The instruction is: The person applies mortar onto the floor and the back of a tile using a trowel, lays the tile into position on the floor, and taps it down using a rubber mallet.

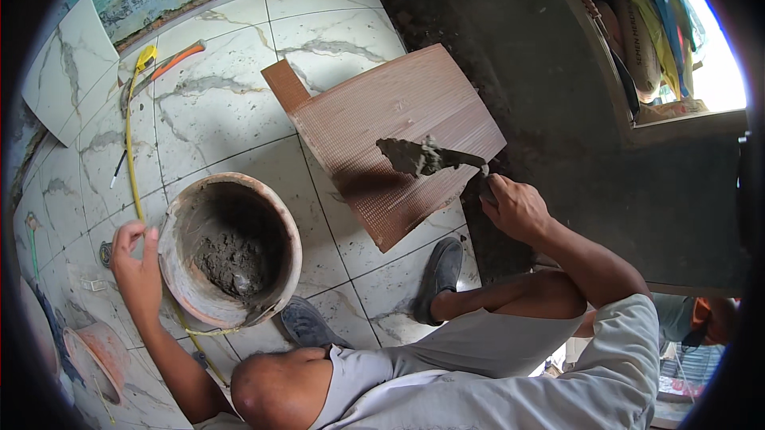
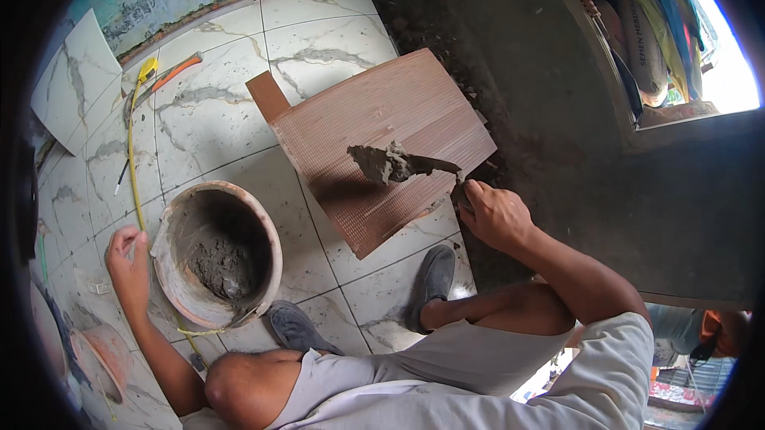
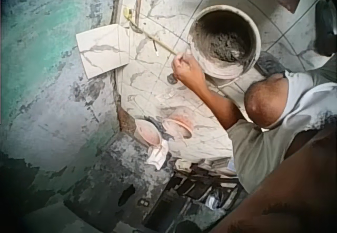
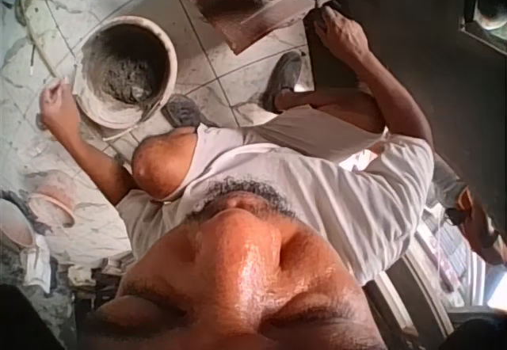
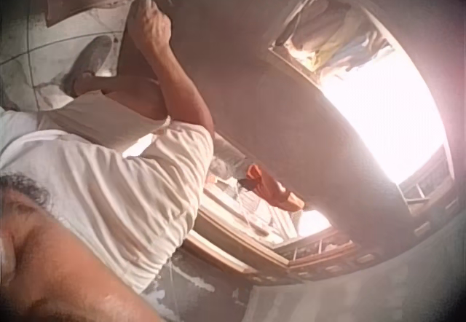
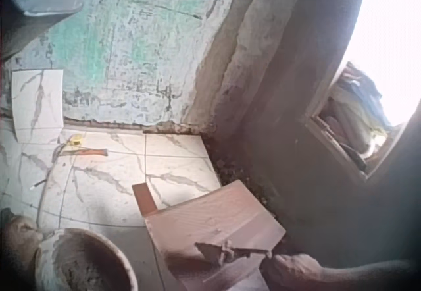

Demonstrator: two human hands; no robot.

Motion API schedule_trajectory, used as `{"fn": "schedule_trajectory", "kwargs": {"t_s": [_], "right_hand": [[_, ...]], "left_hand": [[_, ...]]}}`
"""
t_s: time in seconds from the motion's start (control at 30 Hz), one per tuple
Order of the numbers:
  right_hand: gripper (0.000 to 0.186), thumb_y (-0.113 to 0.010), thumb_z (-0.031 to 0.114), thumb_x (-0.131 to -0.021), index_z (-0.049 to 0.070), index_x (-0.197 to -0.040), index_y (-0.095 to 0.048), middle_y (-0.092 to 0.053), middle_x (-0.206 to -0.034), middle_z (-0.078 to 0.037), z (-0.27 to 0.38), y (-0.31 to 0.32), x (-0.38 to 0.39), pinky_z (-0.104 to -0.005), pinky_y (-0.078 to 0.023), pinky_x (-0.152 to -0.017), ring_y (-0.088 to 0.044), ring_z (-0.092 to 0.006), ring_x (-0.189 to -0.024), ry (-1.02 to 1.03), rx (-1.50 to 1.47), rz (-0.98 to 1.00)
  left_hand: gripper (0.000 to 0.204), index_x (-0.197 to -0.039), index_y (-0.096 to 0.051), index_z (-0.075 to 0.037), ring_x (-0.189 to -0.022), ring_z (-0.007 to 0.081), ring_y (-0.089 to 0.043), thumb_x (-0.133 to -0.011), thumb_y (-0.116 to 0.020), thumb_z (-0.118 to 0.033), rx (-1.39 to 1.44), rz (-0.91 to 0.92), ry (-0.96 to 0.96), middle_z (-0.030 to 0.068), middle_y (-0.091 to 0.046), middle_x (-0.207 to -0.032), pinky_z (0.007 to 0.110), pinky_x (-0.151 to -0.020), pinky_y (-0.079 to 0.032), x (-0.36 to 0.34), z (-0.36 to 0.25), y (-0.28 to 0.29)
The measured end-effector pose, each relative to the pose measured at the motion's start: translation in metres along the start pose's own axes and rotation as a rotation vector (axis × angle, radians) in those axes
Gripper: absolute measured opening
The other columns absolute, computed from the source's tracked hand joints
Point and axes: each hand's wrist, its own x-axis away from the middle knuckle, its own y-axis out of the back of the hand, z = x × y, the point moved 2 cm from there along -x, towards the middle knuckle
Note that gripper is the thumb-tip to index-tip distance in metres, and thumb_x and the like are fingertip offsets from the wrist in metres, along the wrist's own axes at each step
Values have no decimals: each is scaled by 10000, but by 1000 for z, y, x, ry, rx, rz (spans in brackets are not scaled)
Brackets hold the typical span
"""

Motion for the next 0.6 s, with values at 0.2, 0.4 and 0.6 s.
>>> {"fn": "schedule_trajectory", "kwargs": {"t_s": [0.2, 0.4, 0.6], "right_hand": [[273, -632, 226, -852, 21, -971, -497, -613, -826, -154, -40, -2, 8, -446, -516, -652, -635, -360, -749, -96, 84, 31], [255, -622, 259, -861, 30, -934, -539, -619, -849, -150, -69, 16, 13, -458, -511, -667, -635, -359, -781, -167, -67, 26], [281, -617, 267, -877, 0, -933, -550, -606, -810, -188, -45, 50, 16, -473, -498, -655, -632, -384, -755, -143, -54, 28]], "left_hand": [[167, -890, -576, -26, -749, 79, -543, -869, -678, -157, 721, 739, 173, 30, -589, -804, 239, -706, -464, -14, -159, -62], [616, -1168, -424, -43, -827, 204, -560, -929, -474, -609, 951, 921, 927, 114, -525, -1014, 388, -724, -500, 25, -191, -175], [627, -1182, -462, 81, -1109, 385, -534, -994, -376, -511, 807, 100, 935, 276, -535, -1211, 428, -946, -412, 47, -263, -228]]}}
